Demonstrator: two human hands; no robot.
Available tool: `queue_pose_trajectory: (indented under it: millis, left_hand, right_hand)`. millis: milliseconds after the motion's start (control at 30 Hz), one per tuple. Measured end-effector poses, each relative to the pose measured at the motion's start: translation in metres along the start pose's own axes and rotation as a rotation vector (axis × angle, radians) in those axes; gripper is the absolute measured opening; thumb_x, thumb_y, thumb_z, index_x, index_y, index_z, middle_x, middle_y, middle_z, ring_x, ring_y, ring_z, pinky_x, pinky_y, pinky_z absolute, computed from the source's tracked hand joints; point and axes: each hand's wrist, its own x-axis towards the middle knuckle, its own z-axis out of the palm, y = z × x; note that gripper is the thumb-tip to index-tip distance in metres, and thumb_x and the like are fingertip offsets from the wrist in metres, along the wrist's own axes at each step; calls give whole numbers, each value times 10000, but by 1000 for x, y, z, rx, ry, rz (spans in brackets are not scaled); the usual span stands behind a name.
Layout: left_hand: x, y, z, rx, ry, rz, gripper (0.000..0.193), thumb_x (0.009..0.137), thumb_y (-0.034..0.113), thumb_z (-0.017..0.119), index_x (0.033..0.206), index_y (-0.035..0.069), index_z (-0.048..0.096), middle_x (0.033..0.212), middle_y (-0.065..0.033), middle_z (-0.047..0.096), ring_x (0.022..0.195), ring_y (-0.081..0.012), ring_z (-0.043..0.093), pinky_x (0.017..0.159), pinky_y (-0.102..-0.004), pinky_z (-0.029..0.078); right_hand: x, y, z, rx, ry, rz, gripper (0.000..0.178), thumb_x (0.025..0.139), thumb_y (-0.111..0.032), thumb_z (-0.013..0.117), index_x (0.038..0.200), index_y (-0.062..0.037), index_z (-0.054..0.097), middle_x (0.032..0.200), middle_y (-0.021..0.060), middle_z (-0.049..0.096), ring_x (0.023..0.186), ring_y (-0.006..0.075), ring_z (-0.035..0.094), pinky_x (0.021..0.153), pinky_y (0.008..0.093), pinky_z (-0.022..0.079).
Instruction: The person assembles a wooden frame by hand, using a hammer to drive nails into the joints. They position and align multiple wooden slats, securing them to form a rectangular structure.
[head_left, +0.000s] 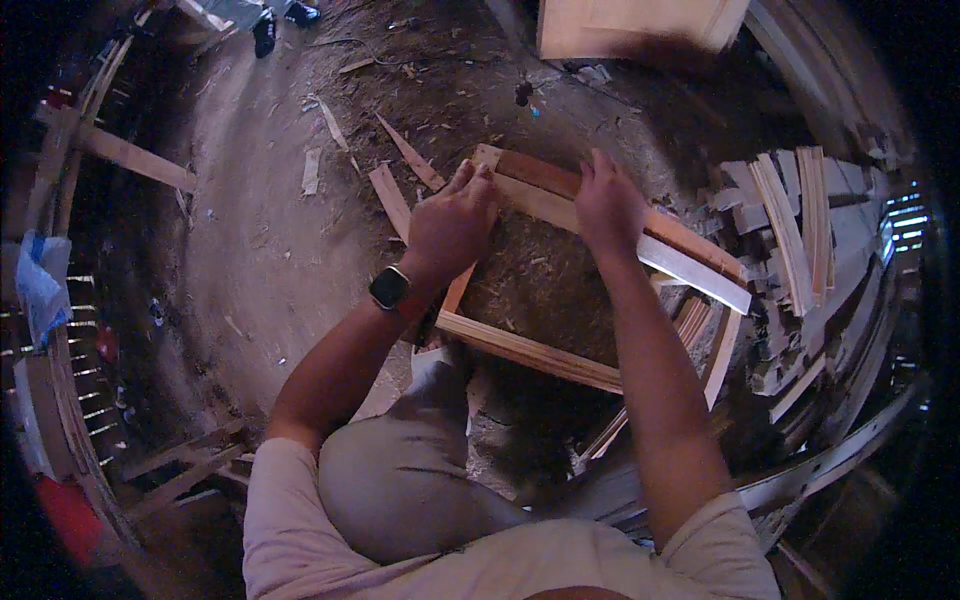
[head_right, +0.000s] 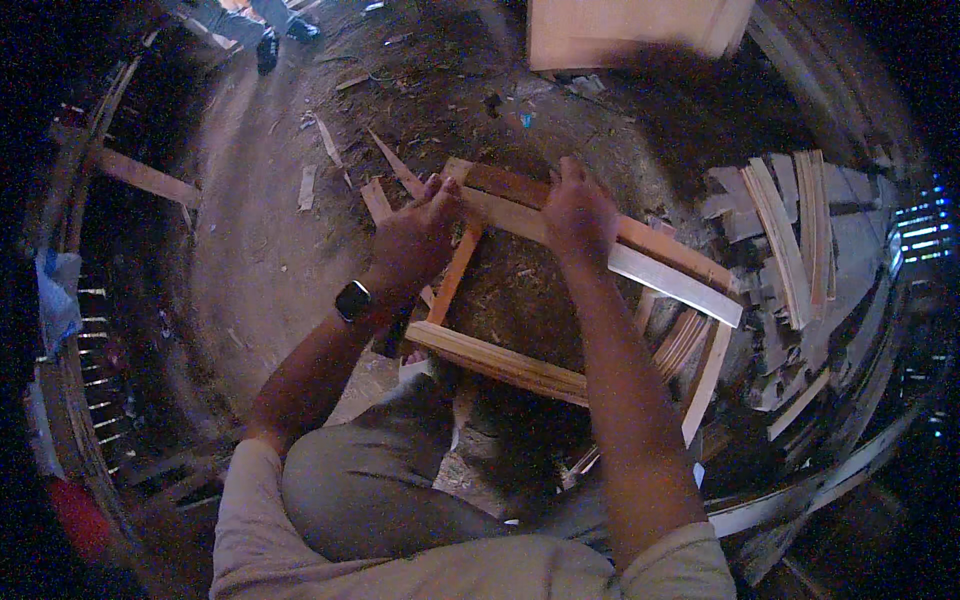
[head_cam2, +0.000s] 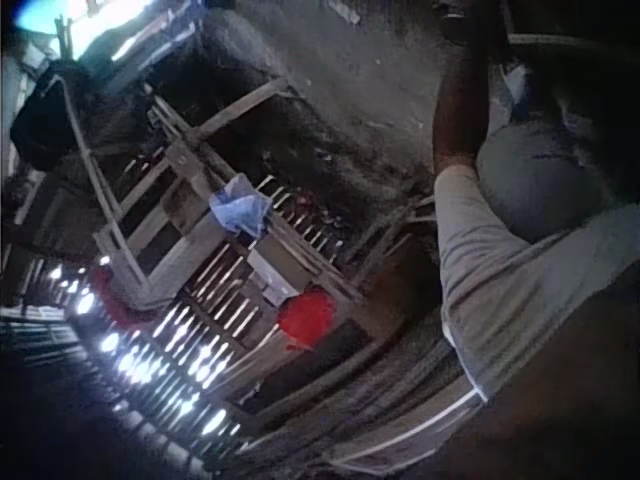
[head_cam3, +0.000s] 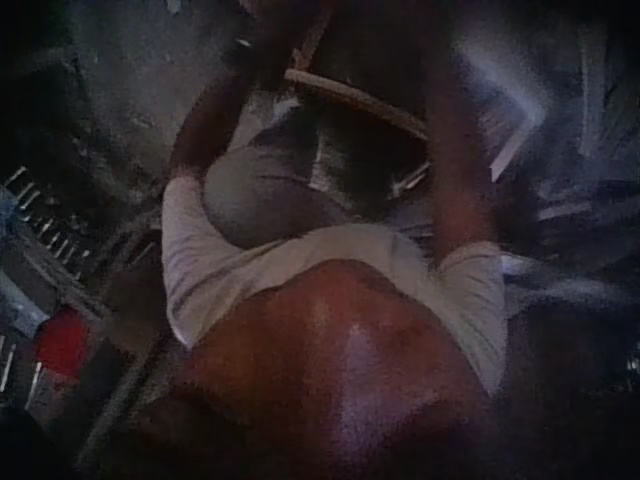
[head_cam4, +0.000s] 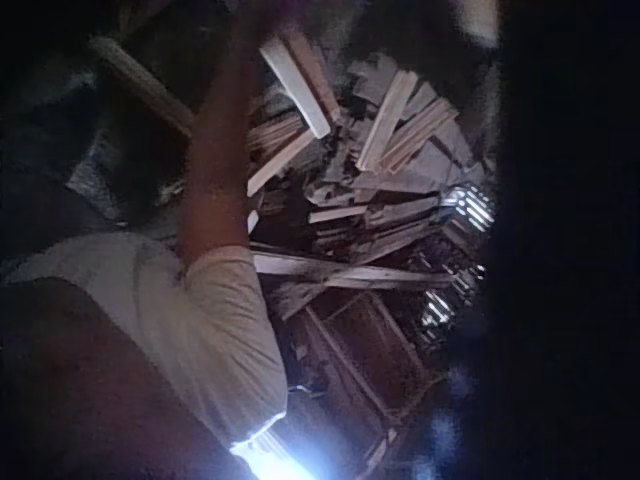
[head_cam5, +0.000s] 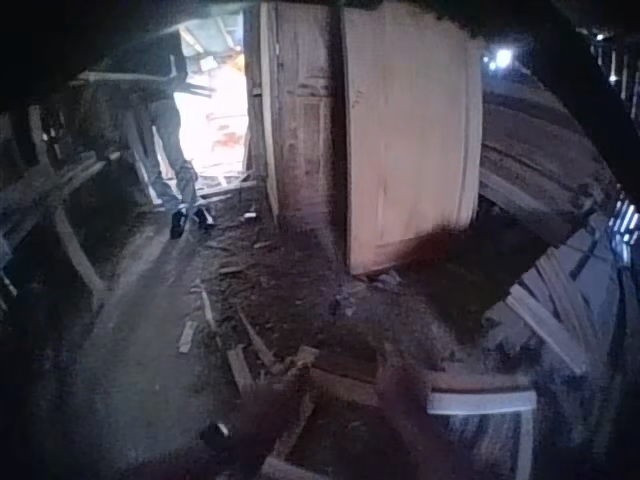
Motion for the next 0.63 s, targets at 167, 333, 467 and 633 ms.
queue_pose_trajectory:
  millis: [167, 333, 467, 633]
  left_hand:
    - [31, -23, -24, -634, 88, -328, 145, 969, 103, 605, 1023, 13, 705, 1022, -120, 700, 872, -296, 686, 769, -371, 534]
    - [48, -38, -18, -764, 144, -246, 200, 1017, 154, 584, 1047, 32, 740, 1023, -116, 684, 1002, -242, 649, 892, -344, 496]
    - [51, -42, -5, -951, 23, -282, 205, 1016, 166, 594, 1038, 43, 757, 1049, -109, 679, 1050, -232, 635, 937, -346, 476]
    - [44, -55, 0, -833, -225, -264, 271, 1045, 209, 575, 1250, 72, 686, 1170, -110, 684, 1129, -177, 626, 995, -338, 479]
  right_hand:
    - [-1, 12, 9, 5, 51, -16, 292, 998, -268, 552, 1206, -80, 632, 1067, 198, 710, 952, 409, 686, 818, 511, 545]
    - [2, 2, -1, -9, -9, 32, 303, 974, -252, 562, 1213, -77, 624, 983, 185, 723, 908, 397, 704, 807, 509, 568]
    - [2, 4, 2, -11, 41, -12, 297, 972, -251, 571, 1209, -80, 629, 1017, 188, 718, 925, 395, 702, 819, 505, 569]
    - [0, 6, 4, 14, 66, -15, 317, 962, -241, 588, 1238, -90, 617, 1063, 188, 714, 966, 378, 699, 842, 494, 568]
